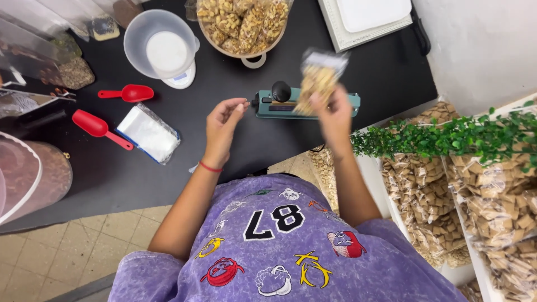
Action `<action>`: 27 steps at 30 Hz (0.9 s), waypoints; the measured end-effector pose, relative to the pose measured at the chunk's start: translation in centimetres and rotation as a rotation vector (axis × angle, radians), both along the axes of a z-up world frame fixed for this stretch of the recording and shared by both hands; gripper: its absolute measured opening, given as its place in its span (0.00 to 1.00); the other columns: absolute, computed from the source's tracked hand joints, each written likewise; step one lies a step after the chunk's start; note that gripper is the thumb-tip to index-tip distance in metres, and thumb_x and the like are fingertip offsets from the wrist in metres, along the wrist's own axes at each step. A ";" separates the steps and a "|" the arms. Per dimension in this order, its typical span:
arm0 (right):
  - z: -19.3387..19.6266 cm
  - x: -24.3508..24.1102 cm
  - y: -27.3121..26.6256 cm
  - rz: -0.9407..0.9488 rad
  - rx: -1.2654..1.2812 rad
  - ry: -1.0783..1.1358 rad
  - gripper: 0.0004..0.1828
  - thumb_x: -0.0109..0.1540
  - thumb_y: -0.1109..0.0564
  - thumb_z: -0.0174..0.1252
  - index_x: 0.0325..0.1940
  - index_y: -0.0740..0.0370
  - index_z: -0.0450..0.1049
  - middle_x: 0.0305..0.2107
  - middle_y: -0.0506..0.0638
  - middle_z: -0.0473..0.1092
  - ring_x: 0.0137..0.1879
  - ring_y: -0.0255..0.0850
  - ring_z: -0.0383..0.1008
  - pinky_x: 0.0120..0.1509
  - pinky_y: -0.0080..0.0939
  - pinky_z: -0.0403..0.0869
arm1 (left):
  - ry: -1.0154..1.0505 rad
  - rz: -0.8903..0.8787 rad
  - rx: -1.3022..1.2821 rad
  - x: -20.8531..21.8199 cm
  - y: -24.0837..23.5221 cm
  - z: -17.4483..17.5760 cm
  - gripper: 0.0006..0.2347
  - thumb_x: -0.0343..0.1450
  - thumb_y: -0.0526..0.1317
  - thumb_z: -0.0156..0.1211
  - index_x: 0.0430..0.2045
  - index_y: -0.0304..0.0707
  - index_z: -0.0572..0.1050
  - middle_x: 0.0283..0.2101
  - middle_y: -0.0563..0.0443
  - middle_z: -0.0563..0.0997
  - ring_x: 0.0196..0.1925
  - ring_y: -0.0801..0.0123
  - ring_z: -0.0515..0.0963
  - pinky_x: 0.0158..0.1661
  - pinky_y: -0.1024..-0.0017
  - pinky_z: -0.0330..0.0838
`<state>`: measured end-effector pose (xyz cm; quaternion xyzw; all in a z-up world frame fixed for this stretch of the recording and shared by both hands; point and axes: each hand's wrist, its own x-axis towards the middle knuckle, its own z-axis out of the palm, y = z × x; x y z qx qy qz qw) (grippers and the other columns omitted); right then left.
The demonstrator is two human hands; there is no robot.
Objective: Packaging granola into small plastic sample bags and sealing them with a manual impulse sealer
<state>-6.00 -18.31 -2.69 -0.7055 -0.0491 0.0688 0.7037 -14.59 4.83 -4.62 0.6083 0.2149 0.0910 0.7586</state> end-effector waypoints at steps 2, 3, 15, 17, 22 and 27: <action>0.4 4.0 -1.1 -0.038 -0.123 -0.225 0.20 0.70 0.52 0.65 0.59 0.69 0.70 0.44 0.60 0.74 0.51 0.45 0.74 0.54 0.46 0.77 | 0.119 -0.063 0.062 0.5 0.5 -5.5 0.12 0.73 0.37 0.63 0.50 0.33 0.78 0.46 0.45 0.83 0.48 0.72 0.80 0.52 0.72 0.75; -0.7 6.1 -1.7 -0.033 -0.129 -0.221 0.20 0.70 0.52 0.65 0.59 0.69 0.70 0.44 0.60 0.74 0.51 0.45 0.74 0.54 0.46 0.77 | 0.124 -0.059 0.056 0.8 0.6 -9.0 0.12 0.73 0.37 0.63 0.50 0.33 0.78 0.46 0.45 0.83 0.48 0.72 0.80 0.52 0.72 0.75; -7.1 16.9 -0.1 0.501 -0.956 0.474 0.35 0.68 0.43 0.55 0.73 0.63 0.57 0.64 0.60 0.62 0.65 0.52 0.68 0.60 0.50 0.77 | 0.079 -0.033 -0.024 3.8 -1.4 -23.4 0.16 0.69 0.39 0.66 0.51 0.35 0.79 0.42 0.48 0.84 0.44 0.74 0.82 0.51 0.77 0.76; -8.8 17.7 -1.3 0.510 -1.269 0.118 0.38 0.67 0.40 0.57 0.74 0.64 0.58 0.56 0.57 0.72 0.61 0.60 0.70 0.60 0.58 0.67 | 0.062 0.002 -0.005 3.9 -1.5 -22.5 0.13 0.69 0.38 0.66 0.47 0.36 0.81 0.39 0.50 0.85 0.41 0.76 0.82 0.48 0.79 0.77; -6.5 14.5 -1.9 0.327 -0.871 -0.262 0.17 0.71 0.53 0.62 0.60 0.67 0.75 0.42 0.58 0.77 0.46 0.51 0.78 0.50 0.49 0.75 | 0.097 0.042 -0.001 4.0 -1.8 -23.0 0.11 0.69 0.38 0.69 0.43 0.37 0.83 0.37 0.49 0.86 0.38 0.74 0.84 0.42 0.78 0.80; -5.0 13.0 -1.4 0.265 -0.698 -0.262 0.12 0.74 0.60 0.63 0.58 0.70 0.76 0.40 0.62 0.76 0.47 0.53 0.78 0.48 0.49 0.76 | 0.125 0.051 0.011 4.1 -1.6 -21.2 0.08 0.71 0.36 0.69 0.42 0.36 0.83 0.36 0.44 0.86 0.37 0.66 0.87 0.38 0.74 0.82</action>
